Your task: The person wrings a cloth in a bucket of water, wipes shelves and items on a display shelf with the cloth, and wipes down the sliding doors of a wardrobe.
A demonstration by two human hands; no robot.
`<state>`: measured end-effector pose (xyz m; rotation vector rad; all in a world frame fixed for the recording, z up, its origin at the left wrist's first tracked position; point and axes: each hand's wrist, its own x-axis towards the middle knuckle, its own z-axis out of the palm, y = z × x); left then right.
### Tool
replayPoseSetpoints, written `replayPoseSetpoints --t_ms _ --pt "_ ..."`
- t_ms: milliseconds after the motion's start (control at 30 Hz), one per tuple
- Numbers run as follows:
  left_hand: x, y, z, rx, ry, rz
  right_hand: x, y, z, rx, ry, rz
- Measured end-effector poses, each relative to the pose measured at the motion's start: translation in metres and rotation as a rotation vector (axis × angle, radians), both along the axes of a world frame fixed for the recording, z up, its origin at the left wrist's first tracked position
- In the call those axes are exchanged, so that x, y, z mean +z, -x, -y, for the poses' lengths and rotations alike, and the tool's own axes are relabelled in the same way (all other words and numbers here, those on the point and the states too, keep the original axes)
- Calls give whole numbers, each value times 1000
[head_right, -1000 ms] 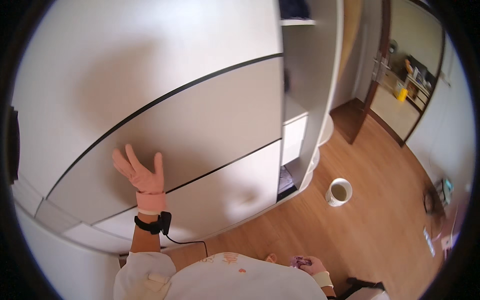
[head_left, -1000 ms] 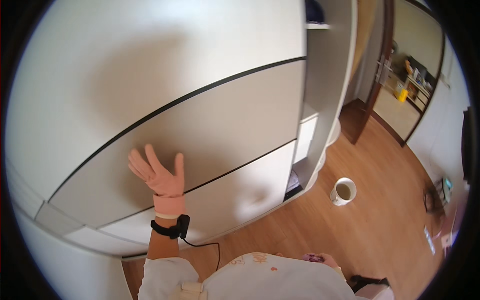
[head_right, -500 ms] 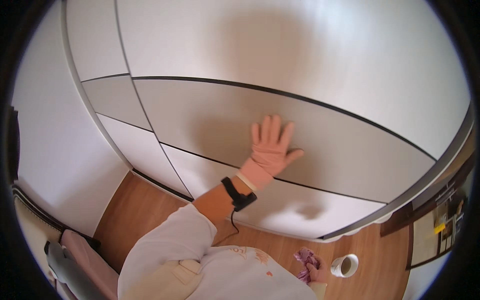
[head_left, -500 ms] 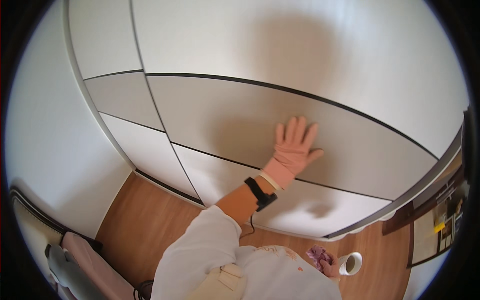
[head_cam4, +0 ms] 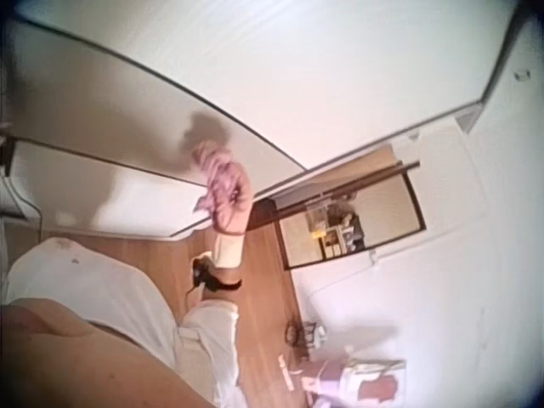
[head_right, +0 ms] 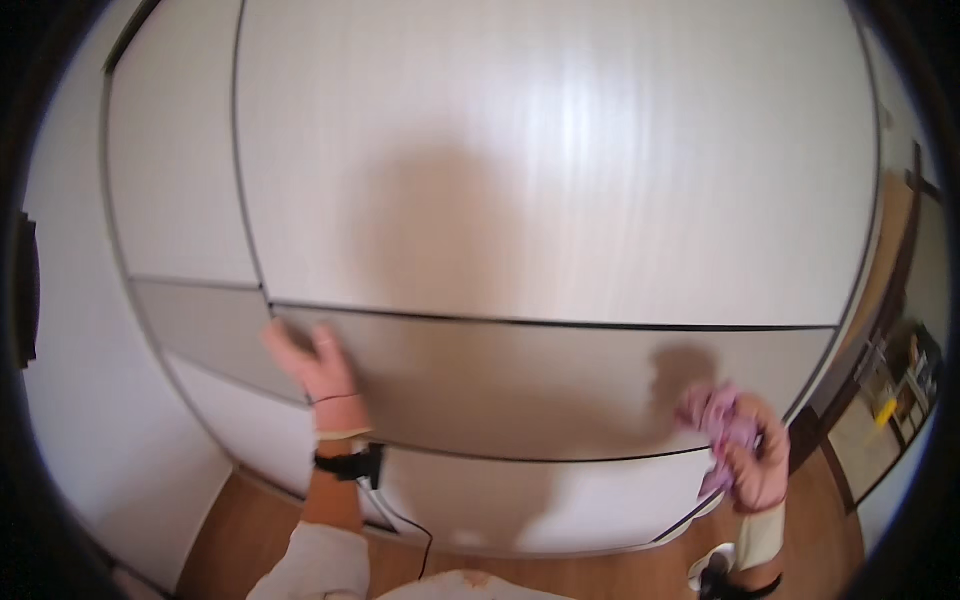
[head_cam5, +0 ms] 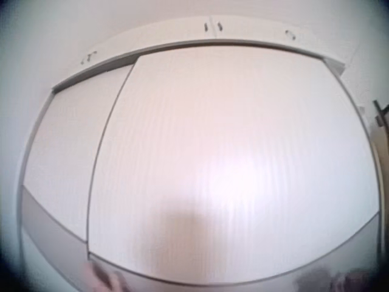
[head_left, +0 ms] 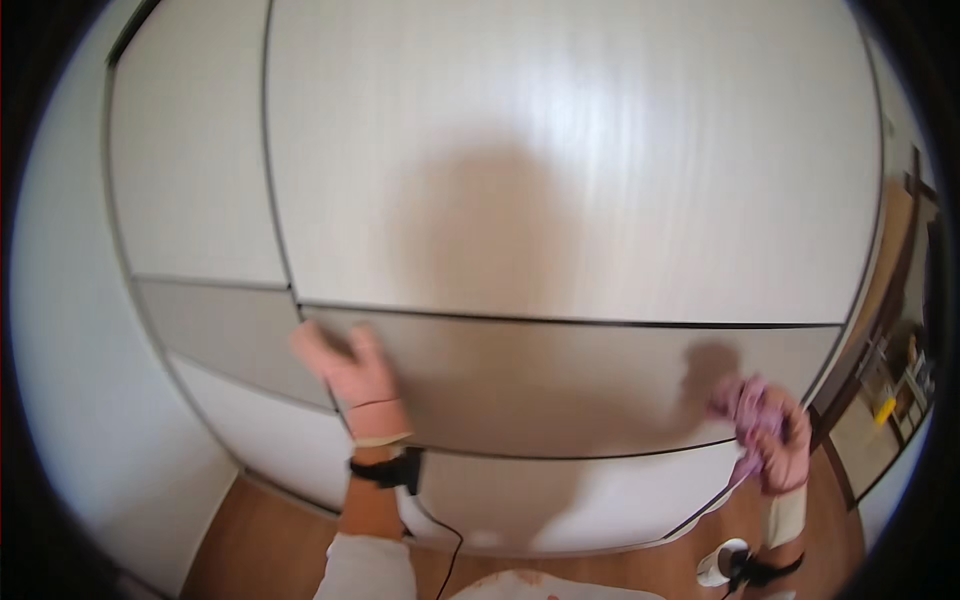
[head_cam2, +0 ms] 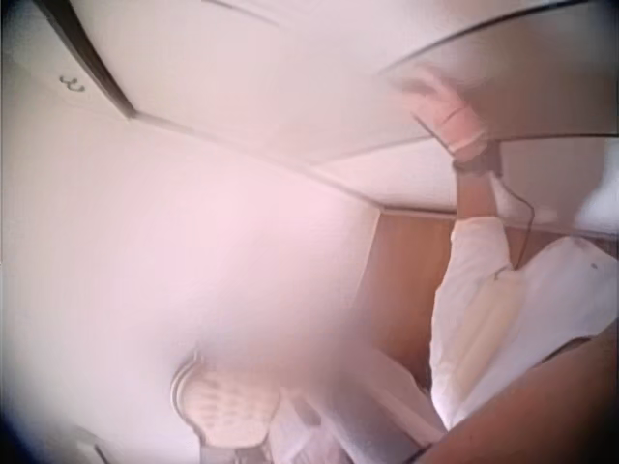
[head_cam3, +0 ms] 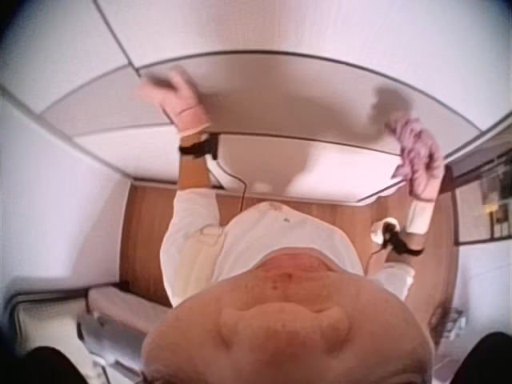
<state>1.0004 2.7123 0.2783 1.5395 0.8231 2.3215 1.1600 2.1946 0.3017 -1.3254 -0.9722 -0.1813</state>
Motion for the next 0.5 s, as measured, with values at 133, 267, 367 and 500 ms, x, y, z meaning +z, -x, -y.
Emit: replayPoseSetpoints --t_ms 133,267,367,500 --pt "-44 51 -104 -312 279 -27 112 -13 -60 -467 -91 497" --pt "-50 30 -93 -427 222 -18 209 -64 -100 -616 -217 673" --pt "-57 20 -95 -470 142 -14 225 -55 -167 -1202 -178 1016" --pt "-52 35 -88 -460 148 -28 198 -18 -225 -782 116 1317"
